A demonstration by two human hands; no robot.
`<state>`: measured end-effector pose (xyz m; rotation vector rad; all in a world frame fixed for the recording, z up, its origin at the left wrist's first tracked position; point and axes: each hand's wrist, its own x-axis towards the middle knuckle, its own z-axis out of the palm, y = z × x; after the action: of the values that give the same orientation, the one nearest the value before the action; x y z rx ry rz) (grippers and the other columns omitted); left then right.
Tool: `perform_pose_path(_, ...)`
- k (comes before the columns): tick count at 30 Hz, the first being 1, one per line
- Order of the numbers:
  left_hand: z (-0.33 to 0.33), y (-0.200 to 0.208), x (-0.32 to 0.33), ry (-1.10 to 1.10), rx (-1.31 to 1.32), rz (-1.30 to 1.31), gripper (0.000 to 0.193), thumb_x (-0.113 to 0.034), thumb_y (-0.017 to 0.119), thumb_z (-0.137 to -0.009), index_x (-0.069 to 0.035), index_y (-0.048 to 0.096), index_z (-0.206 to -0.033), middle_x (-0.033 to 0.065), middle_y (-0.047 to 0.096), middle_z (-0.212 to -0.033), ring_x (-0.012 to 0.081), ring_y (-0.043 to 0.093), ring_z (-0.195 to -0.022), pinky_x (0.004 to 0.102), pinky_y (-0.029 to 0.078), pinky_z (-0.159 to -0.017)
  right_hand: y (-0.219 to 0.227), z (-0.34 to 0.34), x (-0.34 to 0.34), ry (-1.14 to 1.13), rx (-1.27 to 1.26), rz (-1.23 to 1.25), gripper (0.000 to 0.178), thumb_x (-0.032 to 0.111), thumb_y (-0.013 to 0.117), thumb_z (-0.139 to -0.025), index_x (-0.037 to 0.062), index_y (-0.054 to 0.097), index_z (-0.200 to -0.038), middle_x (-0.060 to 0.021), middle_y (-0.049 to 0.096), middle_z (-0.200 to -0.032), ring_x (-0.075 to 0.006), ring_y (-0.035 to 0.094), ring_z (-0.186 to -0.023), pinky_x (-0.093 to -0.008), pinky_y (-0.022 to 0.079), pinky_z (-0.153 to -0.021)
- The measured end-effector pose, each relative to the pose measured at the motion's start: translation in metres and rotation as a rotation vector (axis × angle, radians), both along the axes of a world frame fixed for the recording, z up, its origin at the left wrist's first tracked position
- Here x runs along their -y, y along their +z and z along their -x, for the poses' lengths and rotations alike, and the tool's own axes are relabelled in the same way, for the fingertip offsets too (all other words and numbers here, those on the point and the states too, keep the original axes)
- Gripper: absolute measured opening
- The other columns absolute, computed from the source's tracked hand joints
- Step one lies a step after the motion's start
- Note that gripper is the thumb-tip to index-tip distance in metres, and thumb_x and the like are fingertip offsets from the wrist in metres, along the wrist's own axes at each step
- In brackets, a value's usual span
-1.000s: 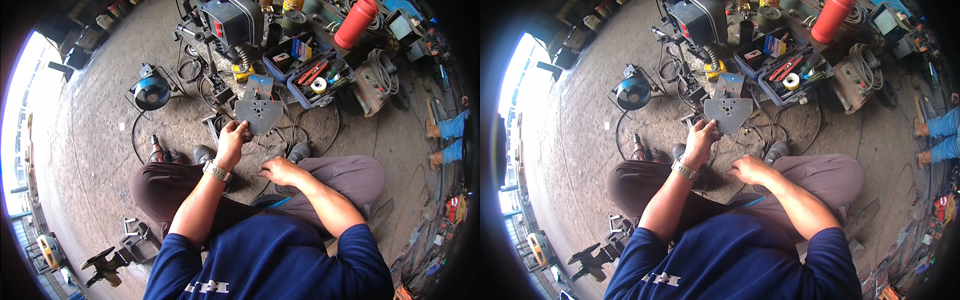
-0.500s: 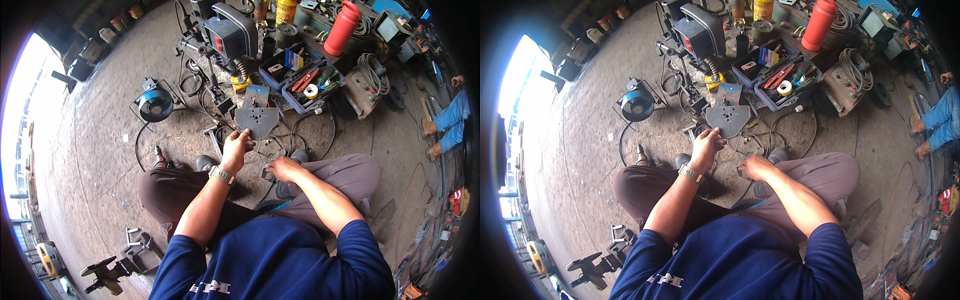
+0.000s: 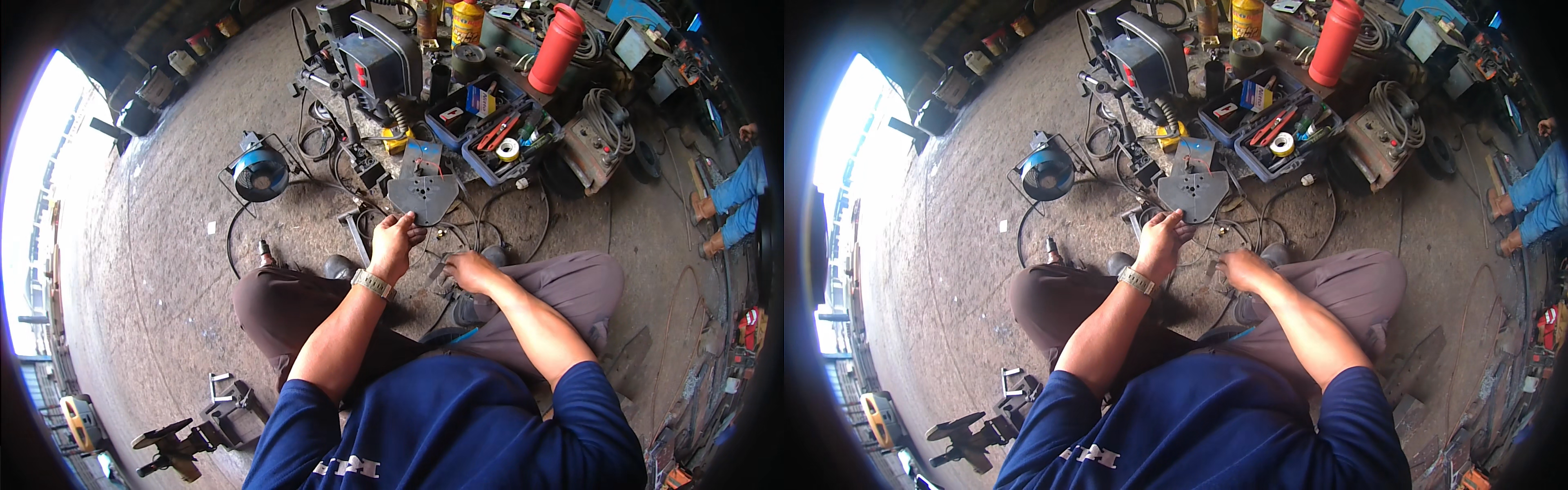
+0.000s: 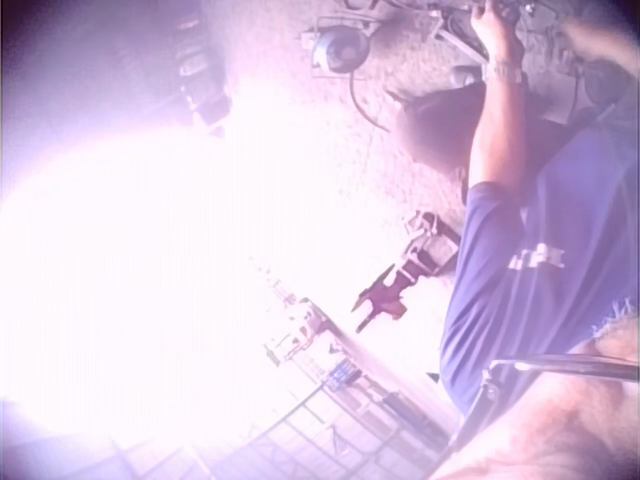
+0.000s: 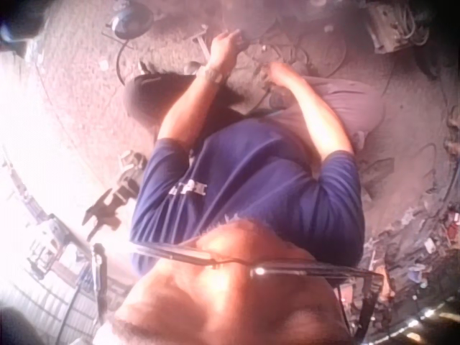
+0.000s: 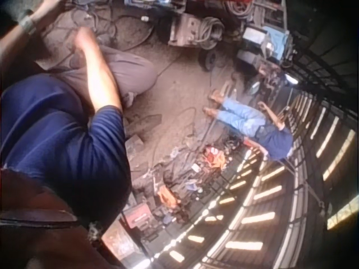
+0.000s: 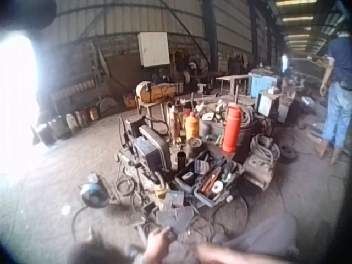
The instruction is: The person sits on the workshop floor and repeatedly measures a perforated metal plate with a metal ruler, adjusting the ruler's position and flipping the plate to check different edges. The person also handles a separate metal bar, aligning it with the plate before setting it aside.
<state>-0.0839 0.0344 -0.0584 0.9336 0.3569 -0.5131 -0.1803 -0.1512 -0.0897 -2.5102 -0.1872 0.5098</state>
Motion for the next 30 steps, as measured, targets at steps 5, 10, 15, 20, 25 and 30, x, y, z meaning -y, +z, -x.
perform_pose_path(5,-0.001,-0.002,-0.006,-0.049,0.013,-0.111,0.013,-0.012,0.064,-0.096,-0.002,0.056,-0.096,0.0064,0.063,-0.079,0.0171,0.063,-0.064,0.0288,0.054,-0.060,0.058,-0.002,0.009,-0.138,0.186,-0.208,0.025,0.023,0.060,-0.096,-0.0008,0.068,-0.098,-0.0235,0.069,-0.093,-0.0409,0.068,-0.089,-0.0463,0.054,-0.078)
perform_pose_path(10,-0.003,0.005,-0.011,-0.116,0.034,-0.227,0.018,-0.017,0.065,-0.096,0.000,0.059,-0.098,0.0061,0.063,-0.076,0.0158,0.064,-0.067,0.0290,0.053,-0.063,0.077,-0.011,0.044,-0.471,-0.084,-0.695,0.029,0.028,0.058,-0.100,0.0011,0.067,-0.096,-0.0050,0.069,-0.078,-0.0114,0.061,-0.059,-0.0267,0.049,-0.053)
perform_pose_path(15,-0.012,0.028,-0.032,-0.328,0.334,-0.851,0.035,-0.026,0.062,-0.097,0.007,0.066,-0.106,0.0141,0.072,-0.090,0.0209,0.068,-0.085,0.0341,0.052,-0.078,0.091,-0.019,0.061,-0.729,-0.194,-1.143,0.026,0.027,0.056,-0.102,0.0036,0.065,-0.094,-0.0026,0.063,-0.074,-0.0078,0.054,-0.051,-0.0224,0.042,-0.043)
perform_pose_path(20,-0.021,0.046,-0.062,-0.167,0.364,-0.820,0.035,-0.026,0.064,-0.098,0.004,0.065,-0.115,0.0064,0.070,-0.101,0.0117,0.062,-0.091,0.0262,0.047,-0.082,0.081,-0.030,0.052,-0.910,-0.176,-1.231,0.027,0.029,0.056,-0.102,0.0035,0.064,-0.096,-0.0039,0.063,-0.074,-0.0102,0.055,-0.052,-0.0238,0.042,-0.044)
perform_pose_path(25,-0.016,0.034,-0.057,0.057,0.154,-0.500,0.025,-0.019,0.062,-0.099,0.002,0.060,-0.112,0.0079,0.067,-0.096,0.0146,0.065,-0.078,0.0281,0.053,-0.070,0.074,-0.038,0.037,-1.020,-0.171,-1.299,0.026,0.028,0.055,-0.102,0.0044,0.064,-0.098,-0.0040,0.064,-0.075,-0.0105,0.057,-0.053,-0.0249,0.044,-0.046)
perform_pose_path(30,-0.013,0.018,-0.053,0.207,0.081,-0.273,0.006,-0.009,0.057,-0.100,-0.003,0.056,-0.098,0.0037,0.061,-0.083,0.0117,0.061,-0.066,0.0256,0.053,-0.061,0.054,-0.024,0.020,-1.061,-0.188,-1.237,0.027,0.028,0.055,-0.102,0.0034,0.064,-0.100,-0.0040,0.065,-0.078,-0.0108,0.059,-0.057,-0.0253,0.046,-0.049)
